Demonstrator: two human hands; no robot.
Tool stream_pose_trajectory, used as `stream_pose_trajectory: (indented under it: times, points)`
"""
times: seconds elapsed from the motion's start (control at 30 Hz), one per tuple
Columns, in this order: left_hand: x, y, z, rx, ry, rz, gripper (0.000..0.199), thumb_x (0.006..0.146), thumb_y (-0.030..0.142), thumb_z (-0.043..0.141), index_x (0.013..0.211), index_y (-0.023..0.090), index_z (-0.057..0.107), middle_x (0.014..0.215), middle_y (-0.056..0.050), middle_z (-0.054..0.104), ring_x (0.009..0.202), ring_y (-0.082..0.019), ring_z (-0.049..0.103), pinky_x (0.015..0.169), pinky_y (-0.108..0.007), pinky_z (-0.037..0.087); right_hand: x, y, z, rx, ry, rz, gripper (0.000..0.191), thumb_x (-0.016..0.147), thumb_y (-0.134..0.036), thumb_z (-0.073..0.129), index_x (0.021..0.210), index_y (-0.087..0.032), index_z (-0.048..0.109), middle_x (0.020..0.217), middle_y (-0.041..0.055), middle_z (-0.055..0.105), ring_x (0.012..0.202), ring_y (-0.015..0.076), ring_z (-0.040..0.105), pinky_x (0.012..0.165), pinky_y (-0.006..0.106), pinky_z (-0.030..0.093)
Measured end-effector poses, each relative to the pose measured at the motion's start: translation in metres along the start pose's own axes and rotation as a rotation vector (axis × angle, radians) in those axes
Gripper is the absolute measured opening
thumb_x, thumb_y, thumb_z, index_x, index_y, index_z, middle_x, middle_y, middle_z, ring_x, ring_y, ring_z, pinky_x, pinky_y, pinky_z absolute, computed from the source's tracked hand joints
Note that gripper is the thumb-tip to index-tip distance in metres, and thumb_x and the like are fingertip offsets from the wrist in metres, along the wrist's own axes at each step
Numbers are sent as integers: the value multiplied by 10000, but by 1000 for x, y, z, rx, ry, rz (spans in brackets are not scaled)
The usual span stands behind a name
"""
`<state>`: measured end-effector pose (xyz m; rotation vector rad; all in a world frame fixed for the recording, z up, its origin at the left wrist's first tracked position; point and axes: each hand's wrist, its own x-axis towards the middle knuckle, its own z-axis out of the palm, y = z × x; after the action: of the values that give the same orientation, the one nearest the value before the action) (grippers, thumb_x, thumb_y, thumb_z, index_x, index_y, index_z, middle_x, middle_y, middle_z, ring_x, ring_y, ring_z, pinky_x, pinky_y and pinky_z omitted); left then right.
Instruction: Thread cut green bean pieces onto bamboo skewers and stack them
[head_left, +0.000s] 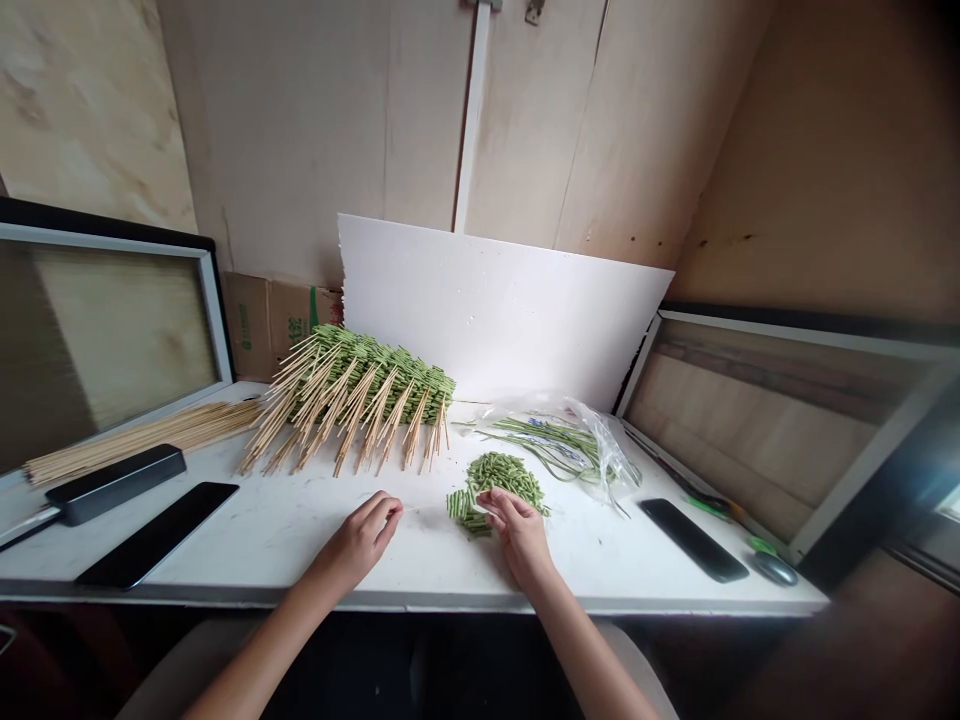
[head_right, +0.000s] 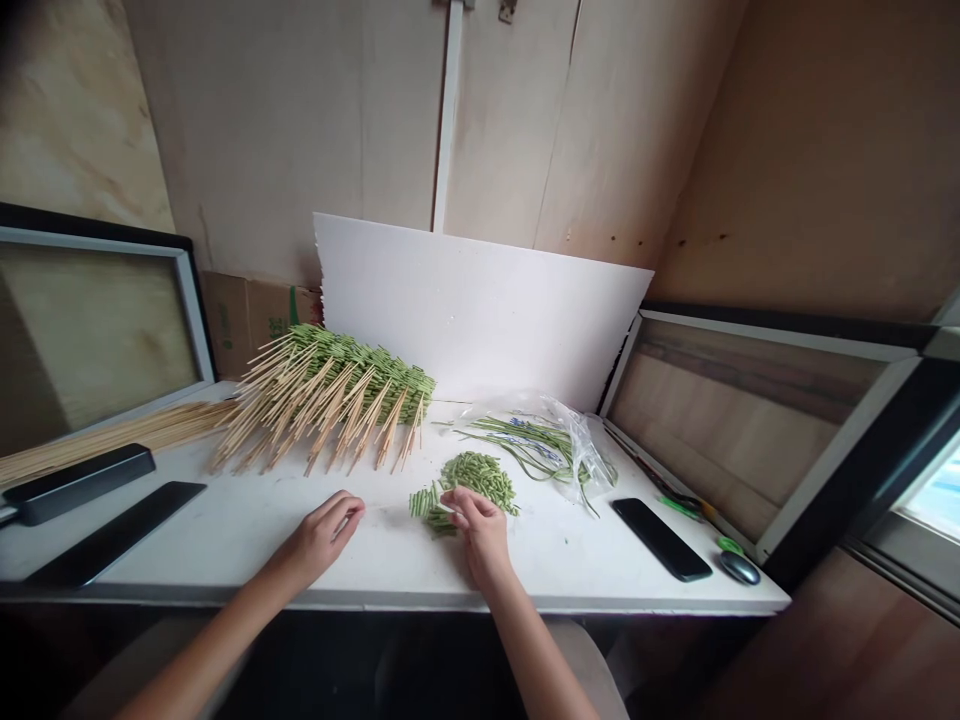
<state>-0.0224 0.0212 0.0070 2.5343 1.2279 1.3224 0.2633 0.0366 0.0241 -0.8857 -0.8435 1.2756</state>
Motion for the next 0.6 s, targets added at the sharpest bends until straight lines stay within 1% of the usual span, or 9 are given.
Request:
stream_pose_trajectory:
  times: [0.07, 0.13, 0.2, 0.27, 0.33, 0.4, 0.5, 0.6]
  points:
    - [0, 2, -1, 12, 1, 19, 158, 1079, 236, 421, 1043, 210, 573, 952, -49, 627, 870, -178, 657, 820, -282, 504, 1, 1, 0, 0, 9, -16, 333, 664, -460, 911, 859, -206, 823, 970, 106, 799, 1062, 291, 710, 833, 348, 556]
    - [0, 3, -3, 20, 8, 36, 152, 1078, 220, 426, 1046, 210, 574, 954, -50, 627, 880, -178, 654, 830, -287, 503, 3, 2, 0, -2, 20, -29, 307, 661, -456, 908, 833, -216, 821, 993, 103, 792, 1051, 279, 698, 812, 334, 546]
    - [0, 4, -3, 21, 21, 51, 145, 1070, 203, 439, 1044, 210, 581, 950, -48, 630, 883, -177, 654, 832, -285, 503, 5, 5, 0, -21, 32, -43, 291, 657, -458, 903, 809, -224, 818, 995, 97, 788, 965, 257, 697, 742, 316, 524]
    - [0, 4, -4, 19, 29, 63, 143, 1062, 190, 450, 1043, 211, 590, 945, -46, 635, 882, -177, 657, 831, -283, 504, 7, 7, -1, -50, 37, -70, 275, 662, -460, 893, 779, -225, 811, 948, 87, 786, 867, 235, 682, 683, 308, 493]
    - [0, 4, -3, 21, 29, 70, 146, 1059, 185, 451, 1043, 212, 594, 942, -45, 637, 877, -178, 660, 830, -286, 503, 9, 10, -3, -83, 36, -96, 264, 676, -457, 880, 769, -221, 809, 887, 74, 779, 787, 212, 654, 667, 308, 471]
    - [0, 4, -3, 26, 23, 71, 145, 1062, 185, 447, 1046, 212, 588, 944, -45, 635, 878, -178, 659, 830, -287, 500, 11, 13, -6, -107, 36, -109, 261, 689, -450, 873, 788, -215, 816, 873, 66, 778, 738, 191, 630, 684, 312, 466]
    - [0, 4, -3, 35, 5, 69, 138, 1070, 187, 439, 1056, 210, 574, 954, -44, 627, 883, -173, 654, 833, -286, 496, 13, 16, -9, -119, 33, -108, 267, 696, -443, 875, 812, -208, 827, 930, 76, 791, 759, 188, 636, 733, 315, 474]
    - [0, 5, -5, 40, -6, 71, 143, 1073, 188, 428, 1061, 211, 568, 956, -46, 622, 878, -171, 649, 833, -290, 498, 11, 15, -9, -129, 23, -97, 263, 702, -451, 875, 802, -212, 830, 954, 86, 800, 871, 222, 674, 799, 324, 489]
